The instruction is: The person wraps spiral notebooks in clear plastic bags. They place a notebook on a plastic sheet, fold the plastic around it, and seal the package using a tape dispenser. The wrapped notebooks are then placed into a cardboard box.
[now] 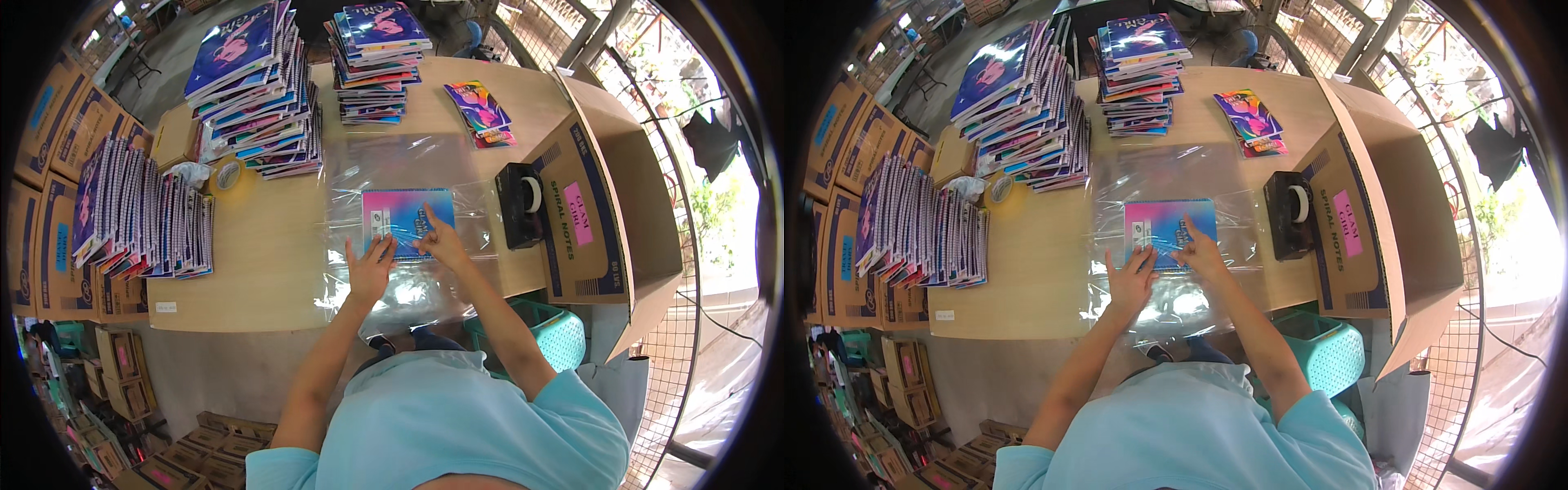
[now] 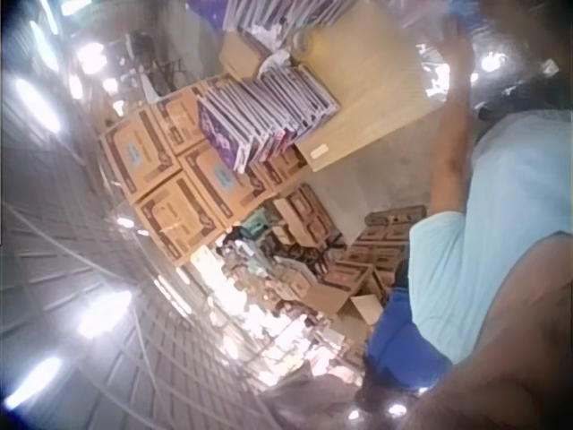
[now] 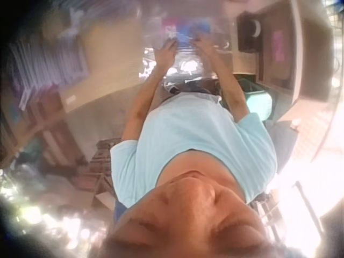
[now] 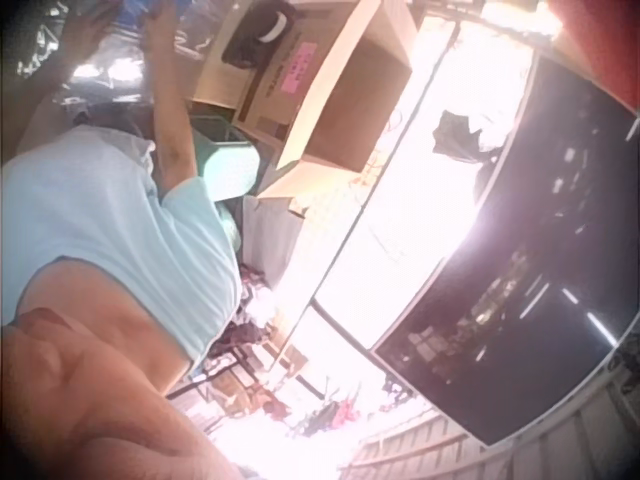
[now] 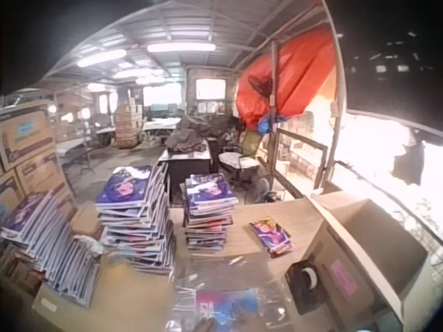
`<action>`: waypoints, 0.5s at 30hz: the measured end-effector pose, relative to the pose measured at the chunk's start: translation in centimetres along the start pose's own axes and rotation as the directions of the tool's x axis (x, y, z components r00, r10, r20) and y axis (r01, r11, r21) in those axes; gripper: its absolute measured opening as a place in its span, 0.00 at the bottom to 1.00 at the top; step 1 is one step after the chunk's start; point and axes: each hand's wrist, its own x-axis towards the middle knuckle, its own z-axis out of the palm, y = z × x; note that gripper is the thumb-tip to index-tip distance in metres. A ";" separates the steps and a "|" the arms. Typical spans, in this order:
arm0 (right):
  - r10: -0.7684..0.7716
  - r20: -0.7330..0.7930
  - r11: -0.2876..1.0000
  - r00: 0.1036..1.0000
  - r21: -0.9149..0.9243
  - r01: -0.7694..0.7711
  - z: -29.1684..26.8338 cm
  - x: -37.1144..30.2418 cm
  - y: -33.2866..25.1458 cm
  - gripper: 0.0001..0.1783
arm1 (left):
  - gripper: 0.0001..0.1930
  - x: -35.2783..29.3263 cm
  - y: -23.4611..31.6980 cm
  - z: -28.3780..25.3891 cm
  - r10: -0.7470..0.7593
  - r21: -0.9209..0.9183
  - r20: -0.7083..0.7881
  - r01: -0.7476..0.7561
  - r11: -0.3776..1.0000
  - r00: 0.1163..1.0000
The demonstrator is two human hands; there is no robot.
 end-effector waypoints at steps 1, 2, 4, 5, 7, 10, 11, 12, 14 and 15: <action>0.038 -0.009 0.988 0.999 -0.149 -0.039 0.1 -0.2 -0.2 0.55 | 0.24 -0.1 0.0 -0.1 0.002 -0.008 0.003 -0.002 1.000 1.000; 0.075 -0.026 0.952 0.997 -0.295 -0.080 0.1 -0.6 -1.3 0.57 | 0.24 0.0 0.0 -0.1 0.001 -0.002 0.009 -0.001 1.000 1.000; 0.125 -0.092 0.829 0.988 -0.537 -0.154 0.6 -0.6 -1.8 0.60 | 0.24 0.0 0.1 -0.3 0.001 0.008 0.022 -0.001 1.000 1.000; 0.132 -0.132 0.754 0.982 -0.630 -0.186 1.2 -0.3 -2.0 0.61 | 0.24 -0.1 -0.1 -0.1 0.006 0.011 0.013 -0.007 1.000 1.000; 0.160 -0.172 0.653 0.972 -0.720 -0.235 1.2 -0.5 -2.5 0.62 | 0.26 -0.3 -0.4 0.3 0.016 0.016 -0.005 -0.016 1.000 1.000; 0.227 -0.173 0.616 0.959 -0.737 -0.278 0.0 -1.4 -4.2 0.62 | 0.28 1.0 1.5 -3.0 -0.027 -0.051 0.116 0.033 0.998 0.993; 0.234 -0.159 0.611 0.959 -0.743 -0.272 0.1 -1.4 -4.5 0.62 | 0.29 1.1 2.0 -3.3 -0.035 -0.041 0.137 0.041 0.998 0.990; 0.240 -0.144 0.606 0.960 -0.750 -0.264 0.2 -1.4 -4.8 0.62 | 0.31 1.1 2.6 -3.5 -0.044 -0.031 0.157 0.050 0.998 0.987; 0.198 -0.115 0.635 0.973 -0.741 -0.217 0.0 -1.0 -4.0 0.62 | 0.32 1.4 2.9 -4.2 -0.092 0.004 0.215 0.094 0.996 0.972; 0.178 -0.099 0.649 0.979 -0.736 -0.192 -0.1 -0.9 -3.6 0.62 | 0.31 1.8 2.6 -4.6 -0.131 0.029 0.252 0.128 0.991 0.959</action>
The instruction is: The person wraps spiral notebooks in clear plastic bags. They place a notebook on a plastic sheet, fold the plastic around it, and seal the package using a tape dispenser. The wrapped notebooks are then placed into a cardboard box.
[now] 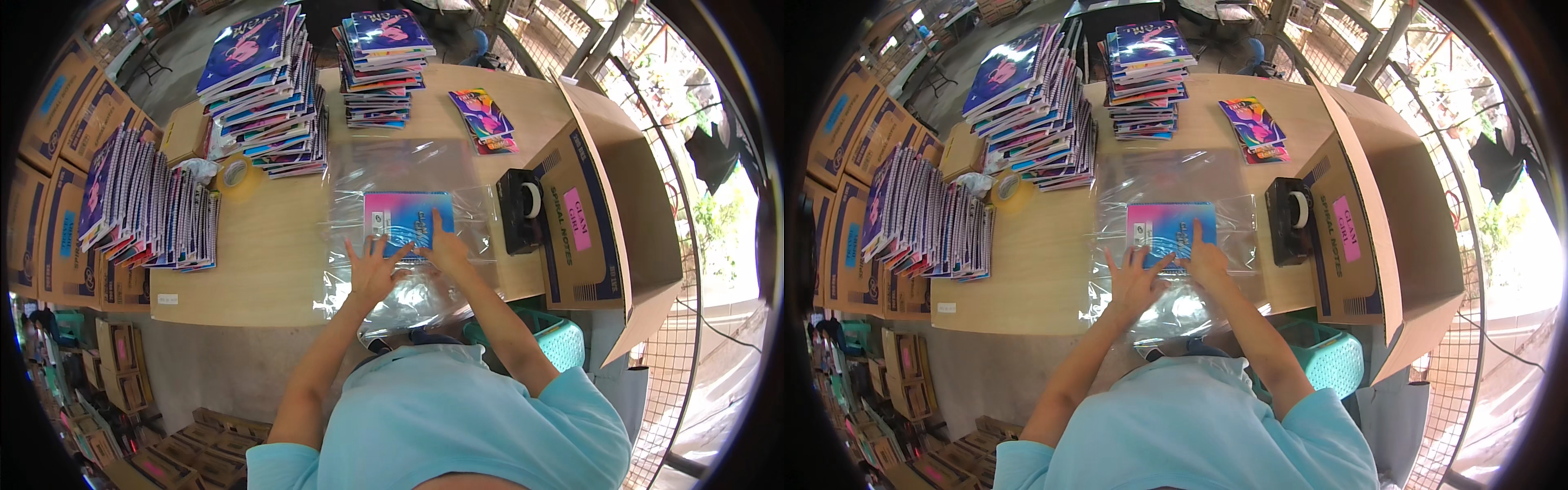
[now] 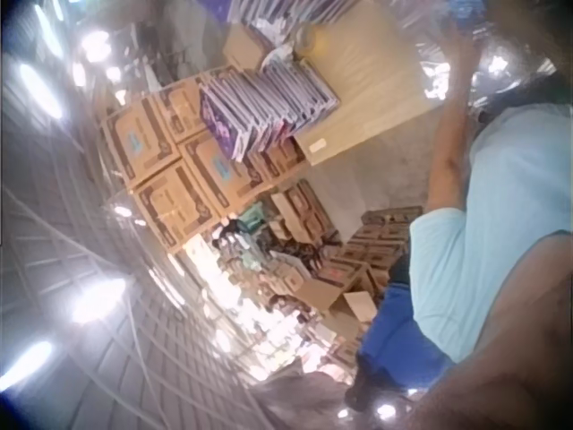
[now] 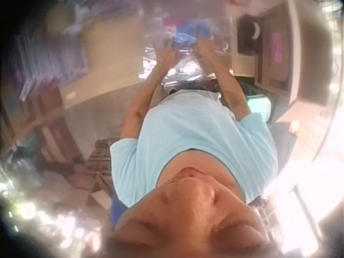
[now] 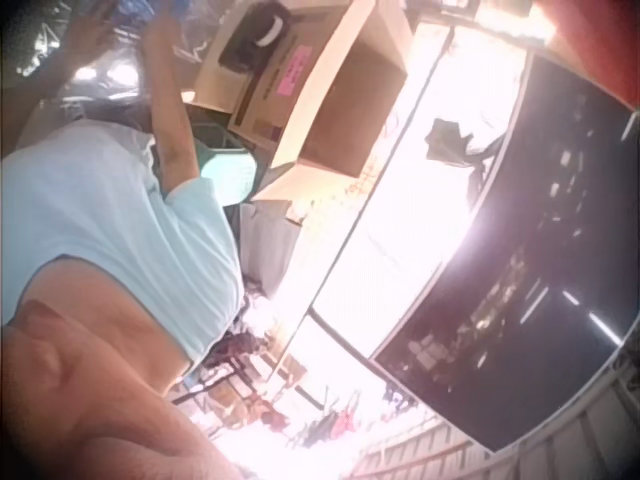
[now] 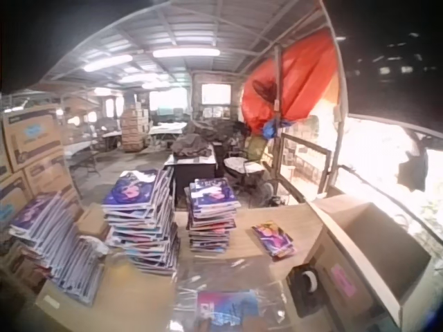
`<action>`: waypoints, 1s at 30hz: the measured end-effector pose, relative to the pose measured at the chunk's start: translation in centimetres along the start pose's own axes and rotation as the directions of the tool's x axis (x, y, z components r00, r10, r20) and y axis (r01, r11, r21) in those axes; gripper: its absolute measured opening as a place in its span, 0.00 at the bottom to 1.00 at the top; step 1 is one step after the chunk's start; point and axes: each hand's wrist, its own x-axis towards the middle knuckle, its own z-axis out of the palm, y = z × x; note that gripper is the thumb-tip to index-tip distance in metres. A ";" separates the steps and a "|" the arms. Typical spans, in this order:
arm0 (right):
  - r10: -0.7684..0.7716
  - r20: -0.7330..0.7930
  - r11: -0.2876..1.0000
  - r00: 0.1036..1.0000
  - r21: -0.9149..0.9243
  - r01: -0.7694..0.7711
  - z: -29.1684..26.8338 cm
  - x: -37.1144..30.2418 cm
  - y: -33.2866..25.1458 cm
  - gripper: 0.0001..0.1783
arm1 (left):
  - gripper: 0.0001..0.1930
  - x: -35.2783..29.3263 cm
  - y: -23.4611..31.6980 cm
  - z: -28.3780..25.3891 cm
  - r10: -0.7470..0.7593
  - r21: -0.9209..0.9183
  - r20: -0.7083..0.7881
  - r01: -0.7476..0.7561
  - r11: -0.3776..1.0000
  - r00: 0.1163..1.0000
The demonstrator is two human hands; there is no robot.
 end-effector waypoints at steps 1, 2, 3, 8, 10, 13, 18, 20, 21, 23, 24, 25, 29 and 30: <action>-0.014 -0.012 1.000 1.000 0.021 0.014 0.2 0.0 0.4 0.63 | 0.31 0.1 -0.3 -0.5 -0.041 0.017 0.037 0.041 0.999 0.998; -0.024 -0.020 0.999 1.000 0.045 0.025 0.2 -0.3 0.5 0.63 | 0.31 -0.3 -0.9 -0.7 -0.084 0.064 -0.026 0.085 0.994 0.996; -0.035 -0.027 0.997 0.999 0.069 0.037 0.2 -0.5 0.5 0.64 | 0.32 -0.8 -1.7 -0.9 -0.124 0.109 -0.091 0.133 0.985 0.988; -0.353 -0.217 0.929 0.910 0.033 0.368 -5.0 1.1 -3.0 0.60 | 0.33 -9.4 -2.1 1.3 -0.589 -0.758 -0.002 0.383 0.529 0.808; -0.526 -0.377 0.848 0.762 -0.172 0.500 -4.3 4.0 -4.1 0.60 | 0.25 -8.6 2.1 4.6 -0.342 -0.707 0.638 0.348 -0.616 0.690; -0.533 -0.179 0.821 0.827 -0.346 0.454 -1.7 13.8 -3.8 0.60 | 0.19 -2.4 4.5 5.4 -0.260 -0.425 0.760 0.154 -0.892 0.595; -0.404 0.310 0.904 0.860 -0.010 0.428 -3.5 12.7 -4.3 0.52 | 0.29 -0.2 7.5 3.0 -0.500 -0.717 0.573 0.103 -0.689 0.649; -0.514 -0.001 0.816 0.858 0.306 0.489 -6.2 8.0 -3.4 0.49 | 0.42 -1.1 9.0 2.8 -0.623 -0.900 0.286 -0.018 -0.435 0.728; -0.505 -0.178 0.724 0.845 0.446 0.527 -7.0 6.2 -2.3 0.47 | 0.48 -1.4 9.5 2.5 -0.639 -0.955 0.129 -0.079 -0.287 0.759; -0.526 -0.392 0.574 0.754 0.490 0.656 -7.1 4.2 0.7 0.49 | 0.53 -1.4 9.6 0.2 -0.631 -0.996 -0.036 -0.076 -0.037 0.775; -0.516 -0.491 0.496 0.702 0.497 0.712 -6.5 2.9 1.8 0.51 | 0.56 -1.6 9.7 -1.0 -0.611 -0.994 -0.111 -0.074 0.086 0.783; -0.438 -0.444 0.452 0.782 0.643 0.618 -5.4 1.7 2.4 0.51 | 0.58 -1.5 9.2 -2.3 -0.567 -0.965 -0.152 0.002 0.261 0.810; -0.235 -0.389 0.222 0.891 0.871 0.438 -0.3 -0.2 4.6 0.54 | 0.57 -1.6 6.7 -2.3 -0.354 -0.827 -0.315 -0.072 0.557 0.881; -0.208 -0.426 0.177 0.880 0.869 0.463 1.6 0.5 5.2 0.55 | 0.57 -1.8 5.9 -0.3 -0.339 -0.823 -0.288 -0.050 0.566 0.896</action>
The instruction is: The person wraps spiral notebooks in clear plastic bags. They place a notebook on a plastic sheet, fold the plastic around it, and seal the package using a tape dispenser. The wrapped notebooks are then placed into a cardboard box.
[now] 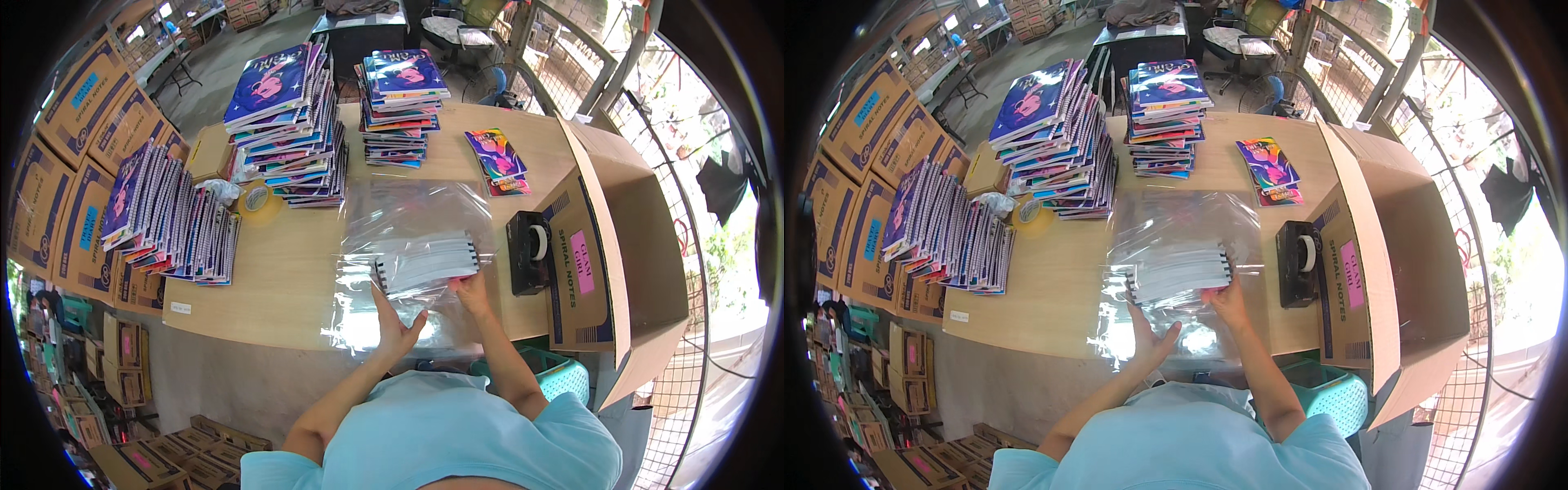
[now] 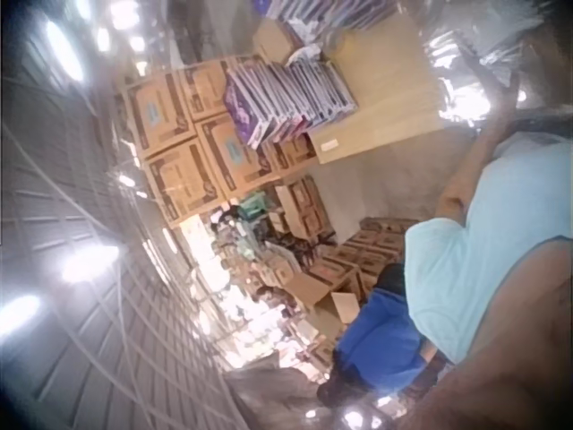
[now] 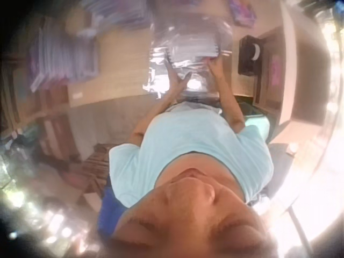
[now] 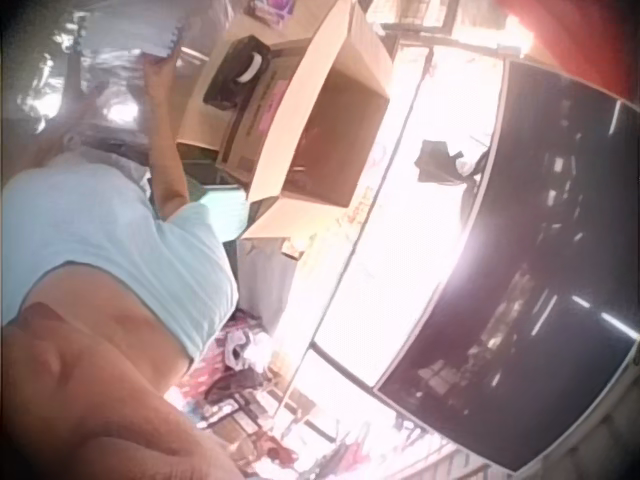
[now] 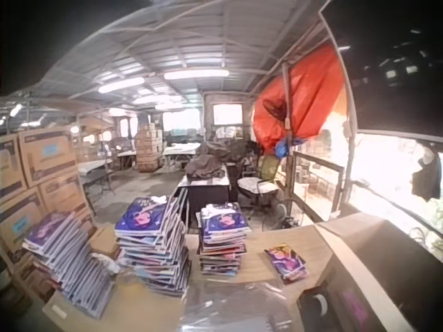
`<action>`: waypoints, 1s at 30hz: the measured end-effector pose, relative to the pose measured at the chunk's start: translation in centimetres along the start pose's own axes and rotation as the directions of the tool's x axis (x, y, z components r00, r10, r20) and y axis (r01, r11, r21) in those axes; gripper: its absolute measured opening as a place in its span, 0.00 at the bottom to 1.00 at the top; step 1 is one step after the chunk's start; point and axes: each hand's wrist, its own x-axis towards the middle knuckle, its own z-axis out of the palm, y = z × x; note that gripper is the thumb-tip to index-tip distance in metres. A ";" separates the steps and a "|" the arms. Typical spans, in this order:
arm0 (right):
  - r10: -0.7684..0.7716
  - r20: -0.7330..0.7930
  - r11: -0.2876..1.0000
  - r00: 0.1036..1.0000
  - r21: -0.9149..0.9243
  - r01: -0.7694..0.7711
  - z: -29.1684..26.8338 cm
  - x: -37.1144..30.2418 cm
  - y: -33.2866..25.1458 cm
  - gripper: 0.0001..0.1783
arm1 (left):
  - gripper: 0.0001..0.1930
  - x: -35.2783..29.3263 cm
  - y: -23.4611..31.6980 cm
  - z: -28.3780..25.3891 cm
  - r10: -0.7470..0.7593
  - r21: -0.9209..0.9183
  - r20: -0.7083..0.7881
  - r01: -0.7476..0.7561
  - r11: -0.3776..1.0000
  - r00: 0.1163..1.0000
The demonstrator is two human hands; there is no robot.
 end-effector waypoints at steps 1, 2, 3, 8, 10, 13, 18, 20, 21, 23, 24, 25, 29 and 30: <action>0.031 0.000 0.998 1.000 -0.054 -0.031 -0.5 -0.4 1.9 0.58 | 0.56 -0.6 -2.6 0.4 -0.018 0.021 0.029 0.017 1.000 0.999; 0.063 -0.003 0.992 0.998 -0.108 -0.063 -1.1 -0.7 3.8 0.61 | 0.56 -0.9 -4.0 0.4 -0.036 0.042 0.062 0.034 0.999 0.997; 0.026 -0.046 0.998 0.999 -0.057 -0.029 -0.8 -1.0 4.3 0.63 | 0.56 0.0 -3.5 -0.1 0.034 0.053 0.102 -0.040 0.998 0.994; -0.416 0.063 0.795 0.907 -0.459 0.396 4.3 -1.3 -12.5 0.58 | 0.50 1.3 2.1 -1.3 0.062 0.042 -0.232 -0.054 0.998 0.971; -0.444 0.323 0.456 0.836 -0.721 0.521 7.5 -1.0 -19.1 0.48 | 0.47 1.2 2.1 -1.1 0.064 -0.011 -0.255 -0.069 0.998 0.965; -0.260 0.605 0.131 0.753 -0.750 0.648 9.9 0.2 -21.7 0.31 | 0.40 1.7 1.1 -0.7 0.198 0.067 -0.277 -0.186 0.980 0.940; -0.447 0.493 0.293 0.747 -0.708 0.642 5.8 0.9 -23.7 0.17 | 0.27 2.2 2.8 -3.3 0.180 0.300 -0.125 -0.136 0.944 0.976; -0.418 0.455 0.302 0.786 -0.747 0.593 5.9 1.0 -25.0 0.15 | 0.23 1.9 2.6 -3.7 0.173 0.264 -0.085 -0.146 0.954 0.981; -0.342 0.508 0.256 0.790 -0.759 0.599 7.1 1.3 -24.6 0.14 | 0.22 2.2 2.3 -3.9 0.192 0.243 -0.075 -0.168 0.955 0.979; -0.135 0.621 0.046 0.772 -0.774 0.631 8.4 1.9 -22.6 0.18 | 0.20 2.8 2.8 -4.1 0.194 0.237 -0.054 -0.176 0.955 0.980; -0.097 0.662 -0.033 0.743 -0.748 0.663 7.9 2.1 -21.5 0.21 | 0.20 2.9 2.8 -4.2 0.192 0.233 -0.064 -0.172 0.957 0.979; -0.055 0.697 -0.111 0.715 -0.715 0.690 7.2 2.1 -20.8 0.25 | 0.19 3.0 2.8 -4.2 0.190 0.228 -0.072 -0.169 0.959 0.979; -0.250 0.831 0.453 0.497 -0.353 0.818 4.6 0.7 -25.2 0.26 | 0.16 3.2 3.1 -4.6 0.162 0.178 -0.073 -0.147 0.973 0.984; -0.266 0.743 0.422 0.614 -0.482 0.768 4.8 0.7 -26.2 0.22 | 0.16 3.2 3.1 -4.7 0.209 0.242 -0.040 -0.193 0.951 0.977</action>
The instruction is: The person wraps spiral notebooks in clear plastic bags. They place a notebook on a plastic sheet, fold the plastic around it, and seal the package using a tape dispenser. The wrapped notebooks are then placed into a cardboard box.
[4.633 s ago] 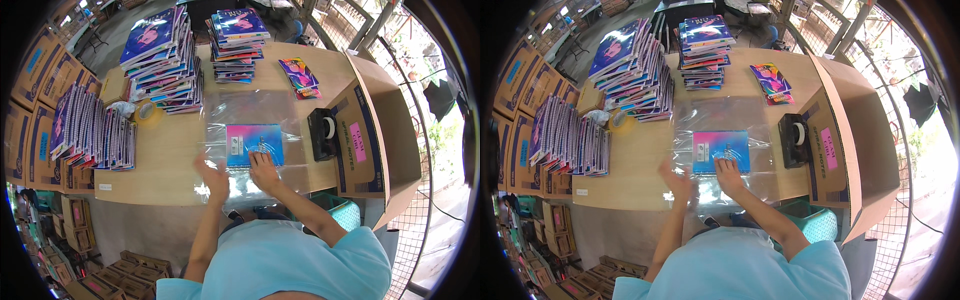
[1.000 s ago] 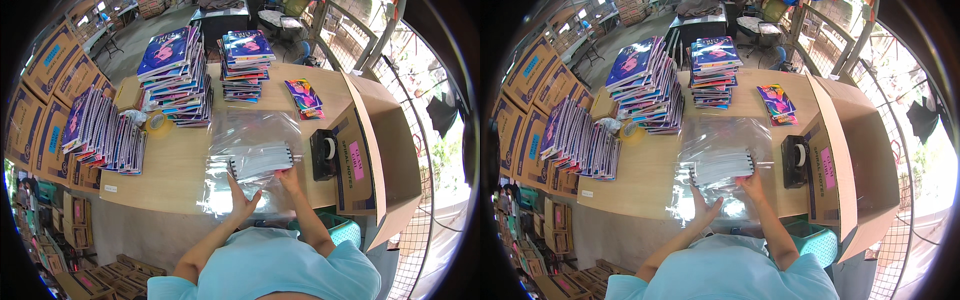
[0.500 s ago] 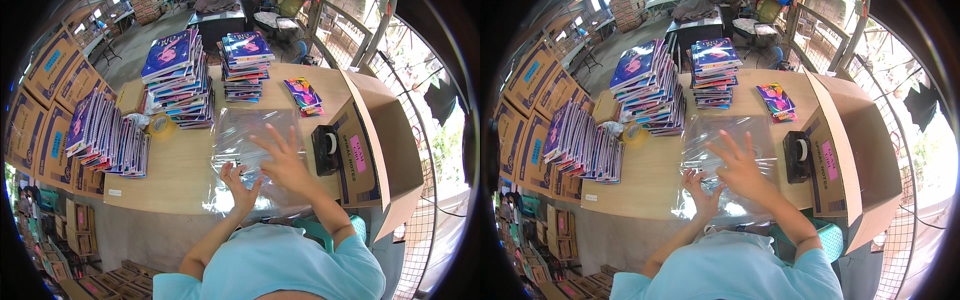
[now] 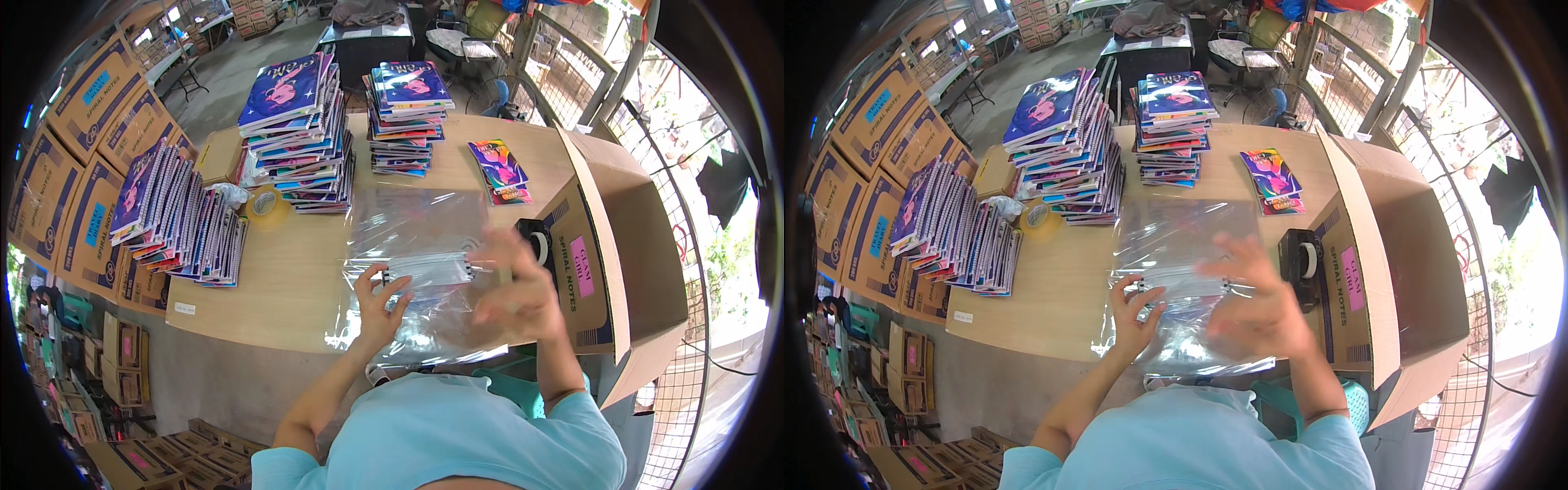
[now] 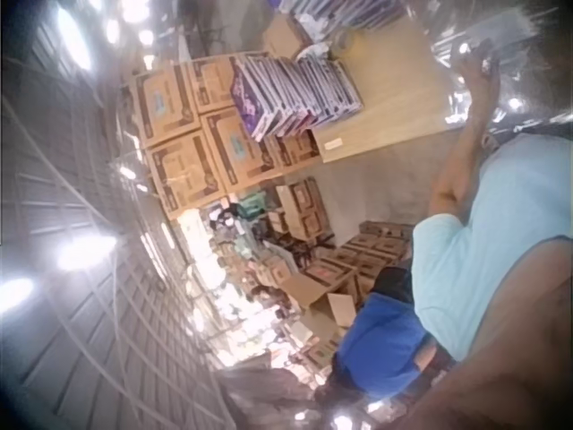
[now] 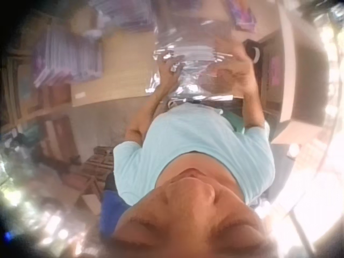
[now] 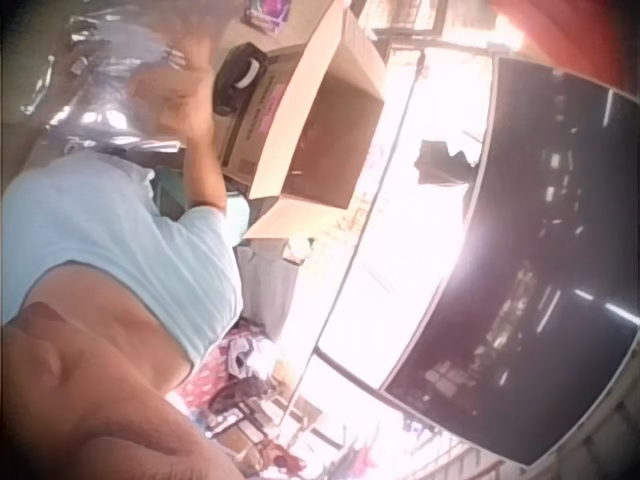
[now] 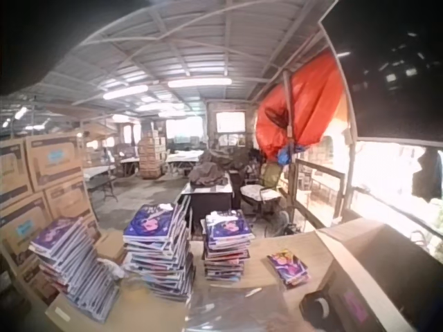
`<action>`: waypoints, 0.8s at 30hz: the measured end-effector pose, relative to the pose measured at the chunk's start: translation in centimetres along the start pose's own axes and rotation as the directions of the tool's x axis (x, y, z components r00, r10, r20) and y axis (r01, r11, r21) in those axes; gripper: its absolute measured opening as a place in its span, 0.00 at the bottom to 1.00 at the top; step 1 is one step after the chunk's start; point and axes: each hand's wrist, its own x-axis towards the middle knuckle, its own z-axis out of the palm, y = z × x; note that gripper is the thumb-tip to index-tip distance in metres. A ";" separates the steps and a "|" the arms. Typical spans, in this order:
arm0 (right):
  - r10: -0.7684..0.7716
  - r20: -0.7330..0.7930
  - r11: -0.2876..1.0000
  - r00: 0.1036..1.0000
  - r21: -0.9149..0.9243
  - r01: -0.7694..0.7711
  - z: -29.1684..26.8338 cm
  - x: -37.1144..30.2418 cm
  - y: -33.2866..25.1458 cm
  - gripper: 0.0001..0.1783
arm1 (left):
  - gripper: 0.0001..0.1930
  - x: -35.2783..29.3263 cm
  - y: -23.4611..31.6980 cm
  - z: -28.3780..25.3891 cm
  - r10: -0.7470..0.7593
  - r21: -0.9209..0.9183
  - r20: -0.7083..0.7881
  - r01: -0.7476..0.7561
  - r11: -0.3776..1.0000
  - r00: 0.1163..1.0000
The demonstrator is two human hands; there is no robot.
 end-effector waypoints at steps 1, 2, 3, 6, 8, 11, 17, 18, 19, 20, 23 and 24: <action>0.118 -0.084 0.990 0.989 -0.068 -0.124 -0.5 0.8 -0.3 0.18 | 0.16 0.3 -0.2 -0.4 0.051 0.063 0.024 -0.053 0.997 0.998; 0.226 -0.172 0.961 0.959 -0.121 -0.249 -0.4 1.4 -0.4 0.15 | 0.16 0.2 -0.4 -0.7 0.097 0.126 0.051 -0.103 0.987 0.994; 0.216 -0.122 0.935 0.969 -0.261 -0.242 1.0 1.5 0.5 0.13 | 0.15 0.8 -0.1 -0.6 0.110 0.097 0.050 -0.115 0.989 0.993; 0.076 0.159 0.816 0.984 -0.577 0.030 4.7 1.5 3.6 0.13 | 0.14 2.0 -0.1 -1.3 0.161 0.153 0.161 -0.186 0.971 0.974; 0.028 0.129 0.979 0.991 -0.202 -0.001 1.9 0.5 2.0 0.13 | 0.16 2.2 -0.5 -2.5 0.253 0.252 0.240 -0.312 0.916 0.937; 0.122 -0.166 0.985 0.979 0.138 -0.099 -2.4 -0.1 1.6 0.12 | 0.22 3.0 -0.2 -4.0 0.297 0.303 0.411 -0.437 0.847 0.862; 0.127 0.049 0.988 0.991 -0.091 -0.123 1.6 1.8 3.1 0.38 | 0.40 5.0 1.4 -4.5 0.177 0.310 0.648 -0.469 0.827 0.741; 0.225 0.171 0.974 0.959 -0.053 -0.219 2.1 1.6 3.0 0.40 | 0.42 4.4 1.2 -4.3 0.147 0.318 0.649 -0.442 0.839 0.746; 0.311 0.293 0.948 0.904 -0.028 -0.317 2.9 1.2 2.4 0.42 | 0.43 4.2 1.1 -4.2 0.117 0.326 0.650 -0.414 0.850 0.751; 0.385 0.415 0.910 0.824 -0.021 -0.415 3.5 0.9 2.0 0.44 | 0.44 4.1 0.9 -4.3 0.107 0.326 0.653 -0.406 0.854 0.750; 0.432 0.451 0.900 0.781 -0.265 -0.345 7.1 0.0 2.5 0.57 | 0.45 3.9 1.2 -4.4 0.092 0.316 0.686 -0.410 0.856 0.722; 0.431 0.433 0.894 0.792 -0.325 -0.309 8.0 0.0 3.1 0.59 | 0.45 4.1 1.4 -4.4 0.086 0.331 0.687 -0.416 0.847 0.722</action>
